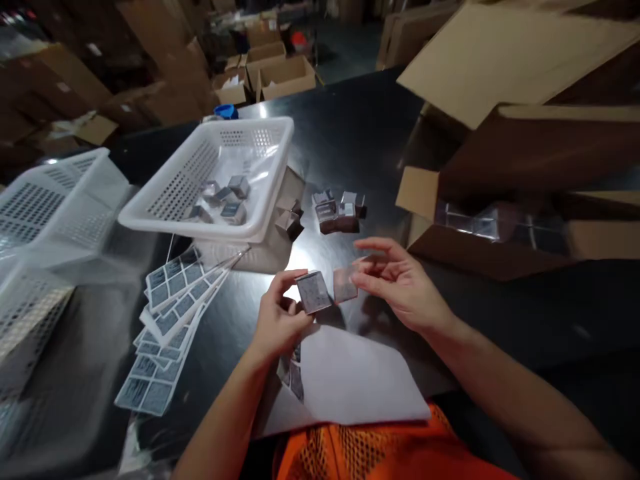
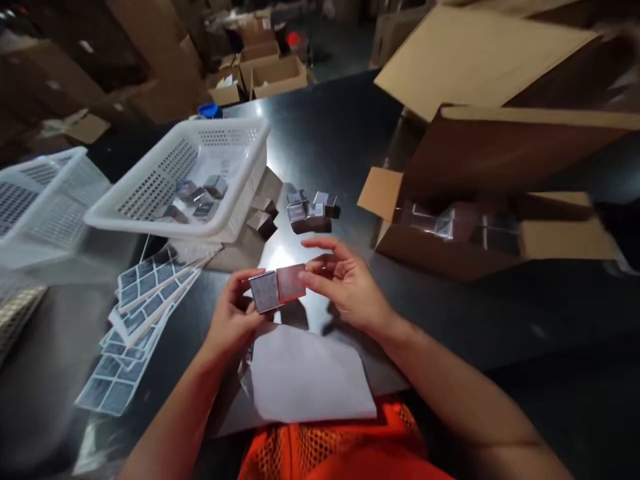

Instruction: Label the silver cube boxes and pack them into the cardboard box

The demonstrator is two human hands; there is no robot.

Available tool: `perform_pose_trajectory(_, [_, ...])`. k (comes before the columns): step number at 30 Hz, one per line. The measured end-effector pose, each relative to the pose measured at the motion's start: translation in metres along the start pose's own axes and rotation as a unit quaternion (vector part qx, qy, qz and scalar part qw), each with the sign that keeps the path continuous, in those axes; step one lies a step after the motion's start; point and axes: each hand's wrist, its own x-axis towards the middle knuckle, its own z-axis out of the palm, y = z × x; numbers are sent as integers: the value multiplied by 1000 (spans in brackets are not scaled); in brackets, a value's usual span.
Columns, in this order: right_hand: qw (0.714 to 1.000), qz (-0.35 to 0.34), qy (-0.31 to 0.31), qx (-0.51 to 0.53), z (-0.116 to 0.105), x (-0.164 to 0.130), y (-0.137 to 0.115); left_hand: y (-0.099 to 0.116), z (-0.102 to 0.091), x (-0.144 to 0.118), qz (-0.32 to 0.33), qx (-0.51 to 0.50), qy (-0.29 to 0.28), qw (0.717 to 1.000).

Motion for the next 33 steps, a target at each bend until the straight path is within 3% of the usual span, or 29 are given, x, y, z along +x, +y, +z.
perform_pose_trajectory(3, [994,95,-49,12,1,-1,2,-1,0,2,-5,28,-33,999])
perform_pose_trajectory(5, [993,111,-44,17,5,-2,4,-1,1,2,8,53,-37,998])
perform_pose_trajectory(14, [992,122,-9,31,13,-6,10,-6,5,0,80,121,-19,989])
perform_pose_trajectory(33, [993,118,-4,8,14,-7,11,-7,4,-2,100,140,-17,985])
